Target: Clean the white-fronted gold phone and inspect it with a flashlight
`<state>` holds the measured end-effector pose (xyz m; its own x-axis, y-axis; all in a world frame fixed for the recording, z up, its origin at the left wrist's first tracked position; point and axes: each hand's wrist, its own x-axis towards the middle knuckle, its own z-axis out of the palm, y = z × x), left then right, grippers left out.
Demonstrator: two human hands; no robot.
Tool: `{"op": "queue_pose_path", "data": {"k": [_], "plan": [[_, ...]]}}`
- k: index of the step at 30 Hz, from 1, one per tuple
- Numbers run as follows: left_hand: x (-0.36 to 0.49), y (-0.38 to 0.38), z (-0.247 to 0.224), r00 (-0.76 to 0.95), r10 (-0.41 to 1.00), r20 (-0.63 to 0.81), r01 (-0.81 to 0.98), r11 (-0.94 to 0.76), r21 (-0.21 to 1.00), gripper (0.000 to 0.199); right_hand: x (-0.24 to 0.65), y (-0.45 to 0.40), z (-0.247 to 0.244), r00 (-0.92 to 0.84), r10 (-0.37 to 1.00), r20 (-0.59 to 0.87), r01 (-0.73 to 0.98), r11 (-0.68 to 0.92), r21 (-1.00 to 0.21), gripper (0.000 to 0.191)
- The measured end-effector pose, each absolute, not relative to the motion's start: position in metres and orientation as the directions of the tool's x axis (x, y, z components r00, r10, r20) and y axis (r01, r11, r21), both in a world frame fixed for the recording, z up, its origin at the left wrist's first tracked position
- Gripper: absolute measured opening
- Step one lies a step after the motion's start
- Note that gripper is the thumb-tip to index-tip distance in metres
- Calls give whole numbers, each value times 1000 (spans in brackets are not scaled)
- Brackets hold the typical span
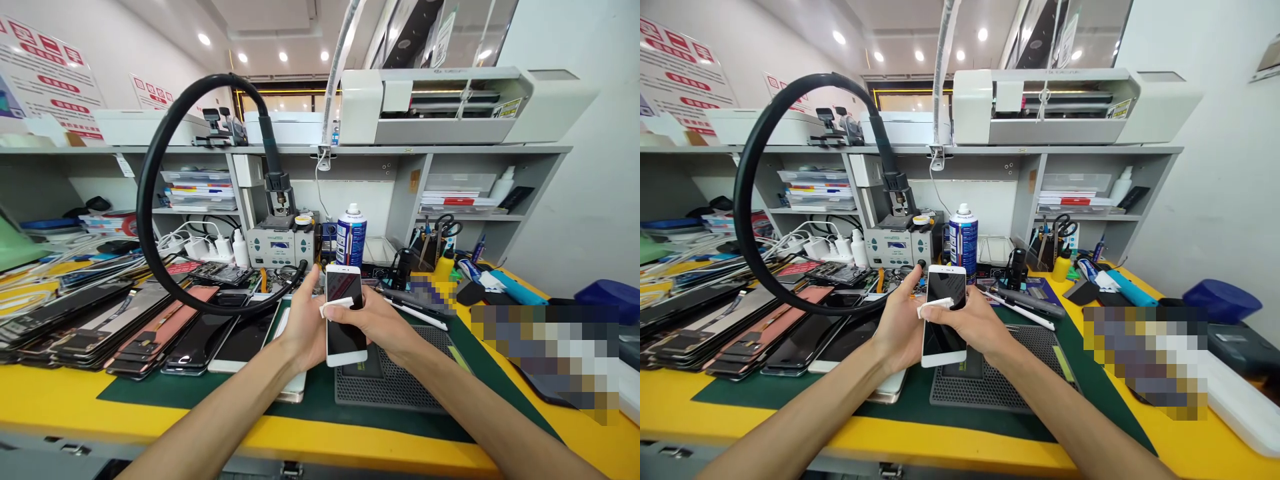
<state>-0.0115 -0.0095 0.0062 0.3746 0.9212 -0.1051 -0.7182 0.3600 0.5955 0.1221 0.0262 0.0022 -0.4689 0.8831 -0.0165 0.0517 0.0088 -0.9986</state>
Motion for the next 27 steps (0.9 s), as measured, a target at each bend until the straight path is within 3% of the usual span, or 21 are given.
{"op": "queue_pose_path", "data": {"k": [4,7,15,27], "plan": [[-16,-8,5,361,925,-117,-698,351,624,72,123,26,2,-553,833,4,41,32,-999,45],[-17,-6,5,332,934,-133,-688,336,643,68,123,26,-1,-560,828,-35,69,4,-998,54],[-23,-3,9,224,973,-48,-779,209,591,65,116,23,-9,-633,774,22,39,60,-997,48],[-28,-1,9,176,979,-106,-760,204,618,64,120,24,-10,-688,725,-42,176,111,-978,61]]}}
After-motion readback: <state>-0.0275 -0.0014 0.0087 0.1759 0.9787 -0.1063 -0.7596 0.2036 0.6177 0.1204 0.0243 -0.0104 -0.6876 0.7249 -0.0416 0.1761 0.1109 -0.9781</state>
